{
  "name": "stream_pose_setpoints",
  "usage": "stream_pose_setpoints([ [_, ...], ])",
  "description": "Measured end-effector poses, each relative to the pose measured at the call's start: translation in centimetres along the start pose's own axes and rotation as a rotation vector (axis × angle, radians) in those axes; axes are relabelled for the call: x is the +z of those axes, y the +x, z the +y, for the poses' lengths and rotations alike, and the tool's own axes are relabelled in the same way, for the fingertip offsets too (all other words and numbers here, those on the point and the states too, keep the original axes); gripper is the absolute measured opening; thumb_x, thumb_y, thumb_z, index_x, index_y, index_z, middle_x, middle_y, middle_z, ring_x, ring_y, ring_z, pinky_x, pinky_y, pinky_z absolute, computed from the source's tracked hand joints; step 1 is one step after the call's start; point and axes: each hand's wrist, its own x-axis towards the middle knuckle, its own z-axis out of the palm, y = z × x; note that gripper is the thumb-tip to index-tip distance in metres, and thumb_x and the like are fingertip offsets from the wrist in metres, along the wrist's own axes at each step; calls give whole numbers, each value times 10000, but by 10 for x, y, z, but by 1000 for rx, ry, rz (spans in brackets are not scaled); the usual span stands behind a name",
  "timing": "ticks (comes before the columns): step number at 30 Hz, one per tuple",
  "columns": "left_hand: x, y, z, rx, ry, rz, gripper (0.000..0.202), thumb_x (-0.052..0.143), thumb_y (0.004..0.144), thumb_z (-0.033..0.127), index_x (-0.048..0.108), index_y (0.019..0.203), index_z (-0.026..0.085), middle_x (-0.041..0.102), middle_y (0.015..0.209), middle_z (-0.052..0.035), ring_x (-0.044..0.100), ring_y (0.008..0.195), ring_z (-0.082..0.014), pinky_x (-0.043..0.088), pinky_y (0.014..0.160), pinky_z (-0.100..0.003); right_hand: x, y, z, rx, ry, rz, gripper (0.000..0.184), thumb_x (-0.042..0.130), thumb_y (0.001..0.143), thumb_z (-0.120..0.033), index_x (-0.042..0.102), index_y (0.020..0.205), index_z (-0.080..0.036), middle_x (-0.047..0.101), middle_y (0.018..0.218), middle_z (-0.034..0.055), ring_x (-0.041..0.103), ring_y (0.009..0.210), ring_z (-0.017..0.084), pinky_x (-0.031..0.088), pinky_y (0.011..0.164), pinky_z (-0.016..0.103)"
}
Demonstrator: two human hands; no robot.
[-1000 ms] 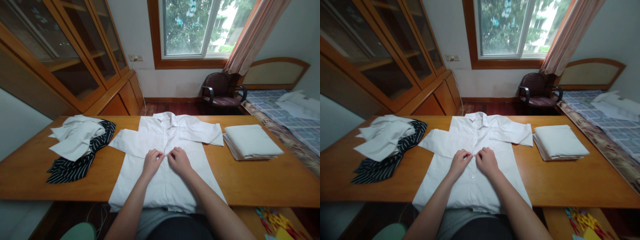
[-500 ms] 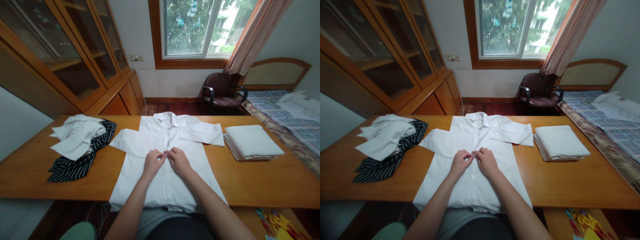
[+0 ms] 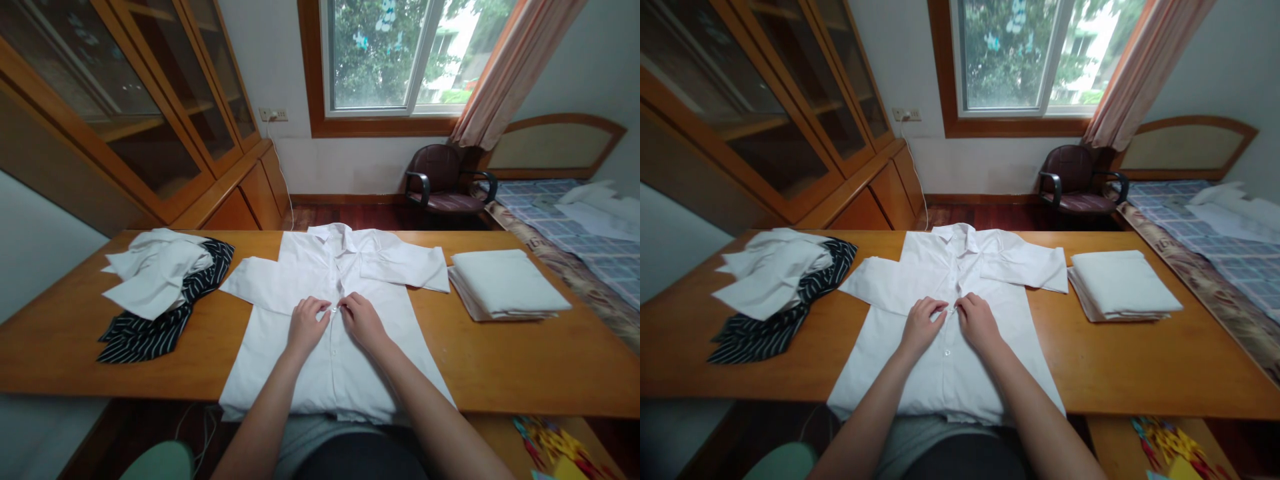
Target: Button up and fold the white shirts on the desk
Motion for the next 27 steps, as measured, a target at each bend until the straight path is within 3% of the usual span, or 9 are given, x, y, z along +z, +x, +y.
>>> stream_pose_setpoints([
  [7, -1, 0, 2, -8, 13, -14, 149, 630, 868, 167, 702, 981, 234, 673, 918, -26, 604, 911, -207, 460, 855, -357, -8, -1, 4, 0, 9, -21, 169, 554, 919, -101, 671, 983, -204, 631, 945, 47, 595, 890, 184, 464, 833, 308],
  [17, 2, -1, 1, -21, 64, -23, 136, 622, 882, 174, 715, 953, 242, 669, 929, -27, 593, 922, -213, 445, 848, -359, -41, -20, 26, -54, -41, -83, 233, 533, 878, -74, 682, 1002, -204, 616, 1008, 76, 572, 954, 215, 467, 864, 347],
  [23, 2, -1, 2, -20, 68, -26, 137, 610, 894, 179, 712, 960, 242, 665, 932, -28, 587, 926, -215, 435, 834, -356, -37, -23, 16, -96, -189, -153, 403, 553, 932, -146, 625, 1304, -284, 604, 1036, 65, 581, 904, 193, 443, 814, 326],
  [27, 1, -1, 2, -20, 70, -26, 140, 610, 896, 178, 709, 967, 246, 661, 933, -24, 583, 930, -212, 432, 838, -356, -29, -15, 9, -123, -255, -191, 304, 593, 950, -213, 689, 1223, -305, 618, 955, 47, 599, 844, 180, 435, 767, 302],
])
